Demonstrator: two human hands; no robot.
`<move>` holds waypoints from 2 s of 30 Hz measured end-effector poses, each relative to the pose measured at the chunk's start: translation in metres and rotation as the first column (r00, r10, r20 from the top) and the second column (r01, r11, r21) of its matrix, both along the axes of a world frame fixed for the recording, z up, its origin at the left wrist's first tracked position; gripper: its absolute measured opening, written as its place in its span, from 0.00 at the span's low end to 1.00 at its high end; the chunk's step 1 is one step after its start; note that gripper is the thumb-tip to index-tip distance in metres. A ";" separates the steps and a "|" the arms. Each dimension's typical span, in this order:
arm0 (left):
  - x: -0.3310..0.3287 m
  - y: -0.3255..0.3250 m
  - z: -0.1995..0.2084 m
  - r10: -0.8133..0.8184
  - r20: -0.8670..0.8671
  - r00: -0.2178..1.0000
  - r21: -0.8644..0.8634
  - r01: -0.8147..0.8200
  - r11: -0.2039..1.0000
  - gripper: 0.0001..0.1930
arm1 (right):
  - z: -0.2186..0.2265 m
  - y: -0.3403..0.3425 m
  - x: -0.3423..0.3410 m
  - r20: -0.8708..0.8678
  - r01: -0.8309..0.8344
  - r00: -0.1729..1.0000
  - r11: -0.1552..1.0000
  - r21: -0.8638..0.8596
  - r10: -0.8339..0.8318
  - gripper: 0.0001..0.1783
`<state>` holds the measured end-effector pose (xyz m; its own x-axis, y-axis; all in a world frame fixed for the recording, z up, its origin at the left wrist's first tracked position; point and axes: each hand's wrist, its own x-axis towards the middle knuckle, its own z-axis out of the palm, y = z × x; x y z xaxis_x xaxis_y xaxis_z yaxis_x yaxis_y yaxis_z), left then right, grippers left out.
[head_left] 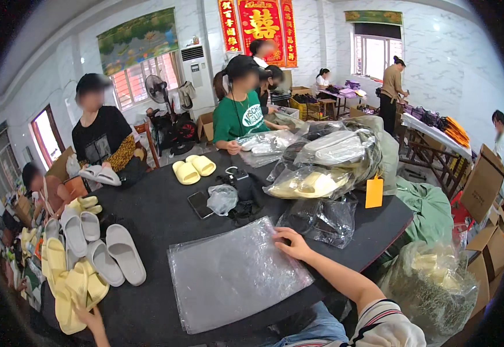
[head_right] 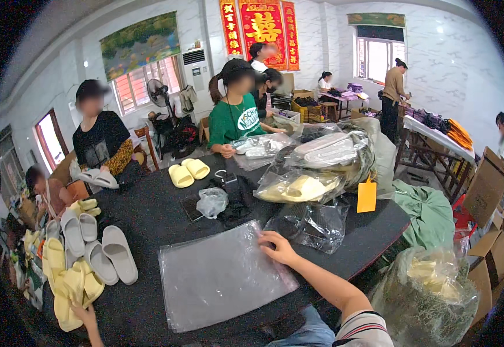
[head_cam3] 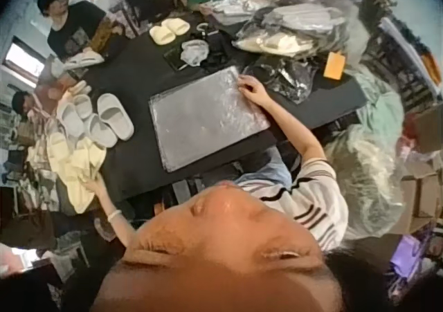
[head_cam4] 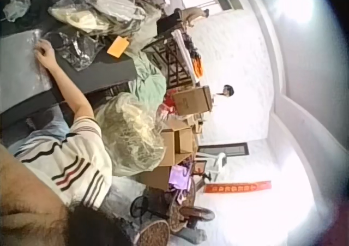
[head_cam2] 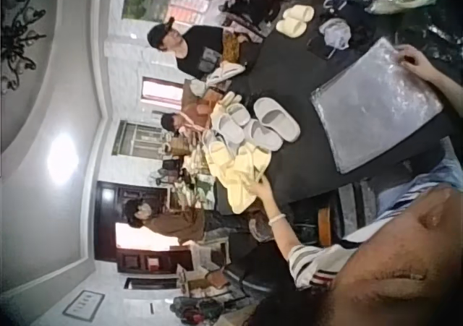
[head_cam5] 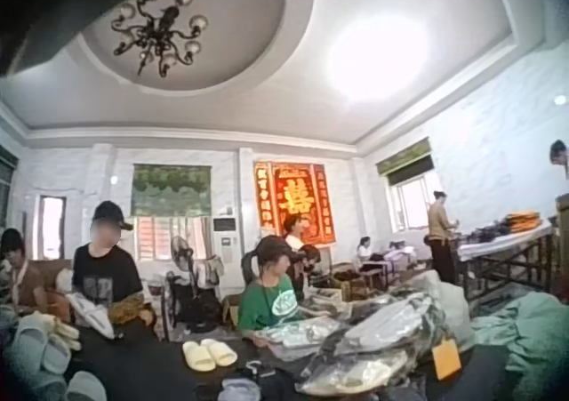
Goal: The person places pairs of yellow, black, and white plastic slippers into clear plastic bags at a table. They handle the slippers one pair at a time, arranging them inside the bags and stacking the packaged items.
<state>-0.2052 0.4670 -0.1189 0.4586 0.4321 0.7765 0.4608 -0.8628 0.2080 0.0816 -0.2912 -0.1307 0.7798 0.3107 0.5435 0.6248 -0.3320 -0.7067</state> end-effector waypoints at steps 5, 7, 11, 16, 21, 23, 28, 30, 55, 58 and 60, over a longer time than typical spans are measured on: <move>0.075 -0.205 0.019 -0.611 -0.040 0.791 -0.491 0.517 0.701 0.34 | 0.007 -0.010 -0.007 -0.038 0.041 0.998 0.999 0.008 -0.041 0.26; 0.104 -0.256 0.010 -0.697 -0.025 0.717 -0.698 0.487 0.526 0.32 | 0.008 -0.007 -0.008 -0.062 0.020 0.998 1.000 -0.004 -0.021 0.29; 0.154 -0.309 -0.014 -0.778 -0.262 0.571 -0.711 0.431 0.556 0.36 | 0.010 -0.005 -0.012 -0.088 -0.041 0.995 0.999 -0.024 0.038 0.32; 0.176 -0.337 -0.005 -0.776 -0.260 0.575 -0.710 0.430 0.557 0.32 | 0.012 -0.005 -0.017 -0.135 -0.083 0.988 0.995 -0.055 0.075 0.34; 0.170 -0.336 0.013 -0.668 -0.357 0.654 -0.648 0.342 0.681 0.31 | 0.007 -0.004 -0.017 0.089 0.103 0.993 0.960 -0.259 -0.083 0.32; 0.164 -0.330 0.005 -0.648 -0.417 0.637 -0.583 0.359 0.729 0.32 | 0.002 -0.002 -0.021 0.103 0.191 0.981 0.900 -0.392 -0.163 0.32; 0.160 -0.334 0.001 -0.641 -0.480 0.599 -0.498 0.416 0.761 0.35 | 0.003 0.002 -0.028 0.177 0.230 0.972 0.744 -0.628 -0.152 0.34; 0.159 -0.333 0.001 -0.643 -0.467 0.607 -0.509 0.410 0.757 0.35 | 0.003 0.002 -0.028 0.156 0.211 0.977 0.755 -0.621 -0.144 0.34; 0.155 -0.345 0.007 -0.557 -0.603 0.570 -0.350 0.439 0.828 0.32 | 0.016 0.005 -0.052 0.040 -0.083 0.984 0.638 -0.765 0.176 0.37; 0.157 -0.342 0.001 -0.563 -0.609 0.559 -0.346 0.451 0.823 0.32 | 0.007 0.007 -0.050 0.103 -0.022 0.982 0.633 -0.774 0.161 0.37; 0.156 -0.340 0.002 -0.551 -0.623 0.556 -0.339 0.443 0.830 0.32 | 0.006 0.008 -0.050 0.102 -0.028 0.981 0.636 -0.771 0.167 0.37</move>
<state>-0.0488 0.1269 -0.1169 0.9926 0.0385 0.1153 0.0206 -0.9881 0.1524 0.0313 -0.2833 -0.1251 0.6510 0.7371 0.1814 0.7587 -0.6393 -0.1248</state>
